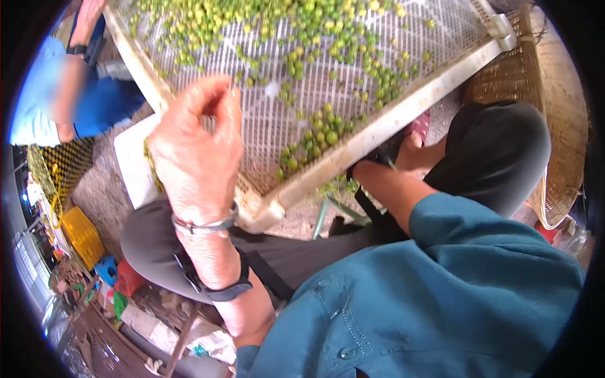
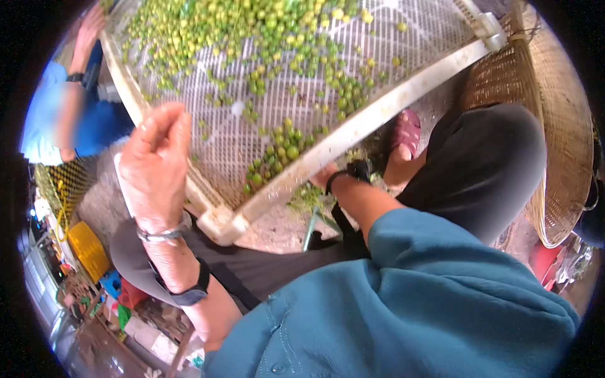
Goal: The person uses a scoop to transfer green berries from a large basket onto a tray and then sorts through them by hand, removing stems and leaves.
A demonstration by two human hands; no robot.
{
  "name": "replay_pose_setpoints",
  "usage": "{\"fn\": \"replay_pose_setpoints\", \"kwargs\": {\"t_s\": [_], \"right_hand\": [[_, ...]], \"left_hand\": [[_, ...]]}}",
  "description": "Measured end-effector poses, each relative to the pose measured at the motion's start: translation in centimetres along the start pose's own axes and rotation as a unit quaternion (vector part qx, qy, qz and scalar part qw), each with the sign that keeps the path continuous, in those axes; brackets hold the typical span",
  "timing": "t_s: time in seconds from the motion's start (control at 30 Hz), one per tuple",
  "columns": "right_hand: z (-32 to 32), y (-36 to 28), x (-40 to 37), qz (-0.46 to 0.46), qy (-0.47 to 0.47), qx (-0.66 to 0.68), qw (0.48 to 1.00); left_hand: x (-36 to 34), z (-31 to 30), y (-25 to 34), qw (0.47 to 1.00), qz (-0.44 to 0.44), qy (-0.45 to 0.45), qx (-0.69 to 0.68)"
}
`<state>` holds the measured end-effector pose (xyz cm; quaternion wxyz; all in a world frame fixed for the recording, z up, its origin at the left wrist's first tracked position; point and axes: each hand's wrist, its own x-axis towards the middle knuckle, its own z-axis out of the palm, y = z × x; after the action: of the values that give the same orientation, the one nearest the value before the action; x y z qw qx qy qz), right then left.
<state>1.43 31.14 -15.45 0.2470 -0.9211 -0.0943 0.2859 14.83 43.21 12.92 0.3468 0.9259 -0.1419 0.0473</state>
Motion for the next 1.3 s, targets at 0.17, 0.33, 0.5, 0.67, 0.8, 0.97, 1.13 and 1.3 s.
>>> {"fn": "replay_pose_setpoints", "kwargs": {"t_s": [0.17,0.33,0.5,0.67,0.8,0.97,1.13,1.3], "right_hand": [[-0.2,0.2,0.7,0.003,-0.021,0.007,1.000],[-0.9,1.6,1.6,0.012,-0.020,0.014,1.000],[-2.5,3.1,1.7,0.026,-0.009,0.004,1.000],[-4.7,4.4,0.7,0.012,-0.097,-0.066,0.993],[-13.7,-1.5,-5.6,0.016,-0.216,-0.121,0.969],[-15.1,-1.3,-9.6,-0.089,-0.113,-0.055,0.988],[-21.5,-3.8,-15.0,-0.112,0.226,0.118,0.961],[-24.8,-5.6,-14.4,-0.162,0.454,0.429,0.764]], "left_hand": [[1.7,1.4,-0.5,0.999,0.028,-0.035,0.001],[3.7,5.5,1.2,0.990,0.063,-0.121,0.048],[3.3,10.5,-0.6,0.986,0.094,-0.103,0.096],[3.0,7.9,2.7,0.910,-0.001,-0.414,0.033],[4.2,9.1,3.7,0.939,0.110,-0.306,0.111],[2.3,11.2,4.2,0.949,0.204,-0.239,0.037],[-1.6,11.9,5.0,0.947,0.028,-0.142,-0.287],[-1.6,10.0,7.8,0.631,-0.225,-0.306,-0.677]]}}
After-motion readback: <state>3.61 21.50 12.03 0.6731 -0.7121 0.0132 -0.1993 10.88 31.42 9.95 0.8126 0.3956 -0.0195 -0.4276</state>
